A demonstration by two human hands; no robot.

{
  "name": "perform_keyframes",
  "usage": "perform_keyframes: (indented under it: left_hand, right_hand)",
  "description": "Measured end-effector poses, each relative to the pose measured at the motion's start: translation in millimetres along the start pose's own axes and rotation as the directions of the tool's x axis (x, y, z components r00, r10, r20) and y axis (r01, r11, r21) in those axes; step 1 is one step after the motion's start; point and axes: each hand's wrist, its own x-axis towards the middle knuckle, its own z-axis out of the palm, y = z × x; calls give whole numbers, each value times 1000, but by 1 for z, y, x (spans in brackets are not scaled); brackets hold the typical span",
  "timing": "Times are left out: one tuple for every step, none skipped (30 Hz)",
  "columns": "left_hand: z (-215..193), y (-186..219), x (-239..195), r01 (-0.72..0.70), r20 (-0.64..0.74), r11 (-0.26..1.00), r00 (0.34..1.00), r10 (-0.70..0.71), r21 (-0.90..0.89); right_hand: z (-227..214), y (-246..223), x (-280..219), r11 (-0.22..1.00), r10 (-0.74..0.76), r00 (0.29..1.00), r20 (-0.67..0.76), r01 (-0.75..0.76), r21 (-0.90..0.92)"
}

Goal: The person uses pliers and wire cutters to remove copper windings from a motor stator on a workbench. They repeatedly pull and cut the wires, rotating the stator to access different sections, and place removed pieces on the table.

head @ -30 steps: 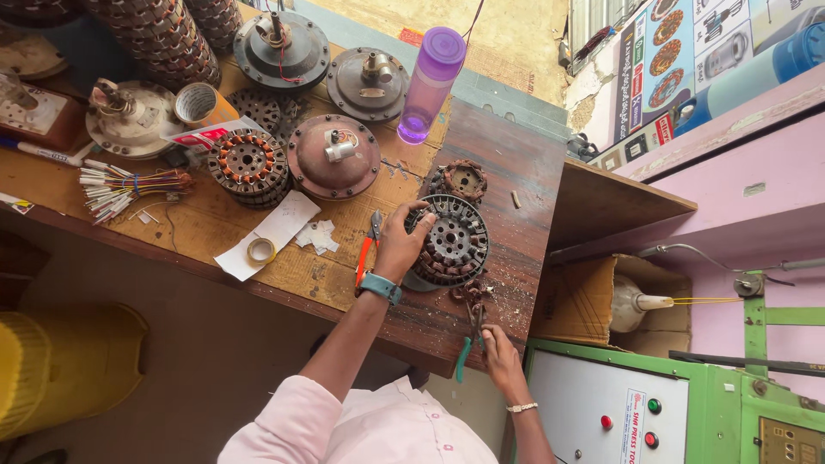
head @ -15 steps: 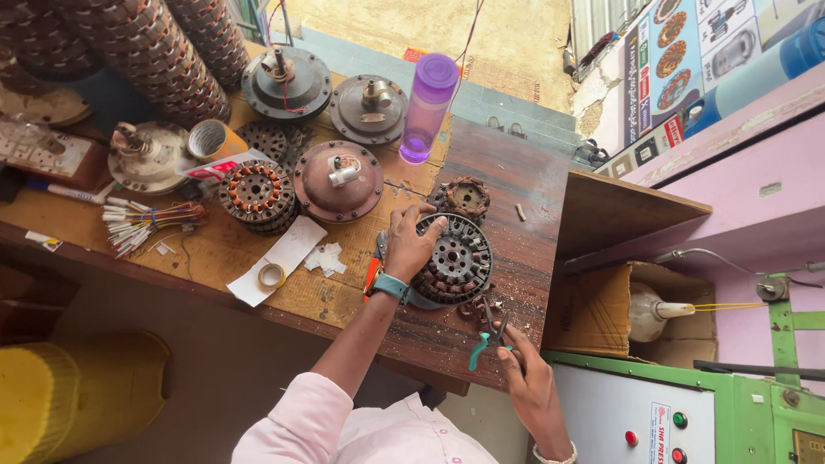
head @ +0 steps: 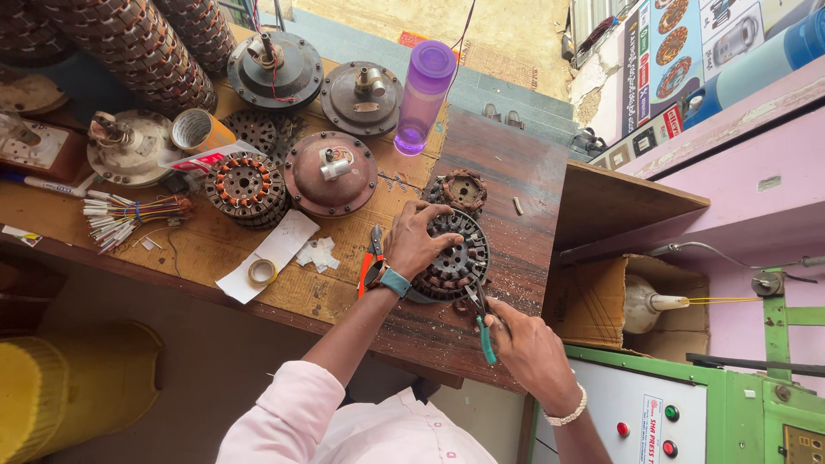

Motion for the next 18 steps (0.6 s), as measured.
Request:
perform_keyframes:
  left_hand:
    - [-1, -1, 0, 9, 4, 1000, 1000, -9, 3]
    - [-2, 0, 1, 34, 29, 999, 999, -35, 9]
    - [-3, 1, 2, 59, 55, 998, 997, -60, 15]
    - [-1, 0, -2, 91, 80, 996, 992, -93, 20]
    - [1, 1, -5, 84, 74, 996, 994, -84, -3]
    - [0, 1, -4, 71, 66, 997, 995, -70, -15]
    - [0, 4, -3, 57, 57, 998, 997, -56, -28]
    - [-4, 5, -1, 56, 60, 998, 997, -56, -9]
    - [-8, 6, 1, 56, 62, 998, 996, -56, 10]
    - [-8, 7, 0, 52, 76, 998, 996, -54, 25]
    - [-10, 5, 1, 61, 70, 998, 996, -62, 17]
    - [-7, 5, 0, 62, 78, 998, 995, -62, 3]
    - [-5, 3, -2, 63, 87, 998, 994, -62, -10]
    - [-4, 4, -1, 62, 84, 998, 995, -61, -14]
    - [-4, 2, -1, 61, 81, 998, 995, -60, -17]
    - [-4, 3, 1, 58, 67, 998, 996, -56, -30]
    - [-5, 3, 4, 62, 61, 998, 996, -61, -25]
    - [-3, 1, 3, 73, 60, 997, 996, -72, -20]
  right_hand:
    - [11, 1, 0, 999, -19, 999, -42, 21, 47]
    - [27, -1, 1, 987, -70, 986, -152, 91, 134]
    - [47, -3, 1, 962, -110, 958, -263, 169, 214]
    - [64, -1, -1, 926, -140, 920, -366, 253, 282]
    - [76, 2, -1, 929, -120, 910, -398, 244, 279]
    - [84, 3, 0, 928, -99, 896, -433, 241, 286]
    - [84, 7, -1, 926, -78, 881, -467, 238, 293]
    - [83, 5, 3, 950, -59, 910, -411, 178, 256]
    - [74, 9, 5, 970, -37, 934, -355, 119, 213]
    - [64, 15, 3, 985, 0, 953, -302, 52, 165]
    - [61, 16, 6, 988, -20, 953, -302, 66, 142]
    - [58, 20, 6, 991, -26, 951, -308, 66, 119]
    - [60, 23, 5, 993, -32, 949, -313, 65, 95]
    - [63, 26, 7, 980, -89, 932, -351, 145, 136]
    - [70, 26, 10, 959, -144, 909, -391, 226, 171]
    - [74, 28, 18, 930, -207, 876, -435, 314, 189]
    - [79, 30, 26, 907, -313, 825, -471, 407, 110]
    - [89, 34, 31, 873, -413, 769, -488, 487, 29]
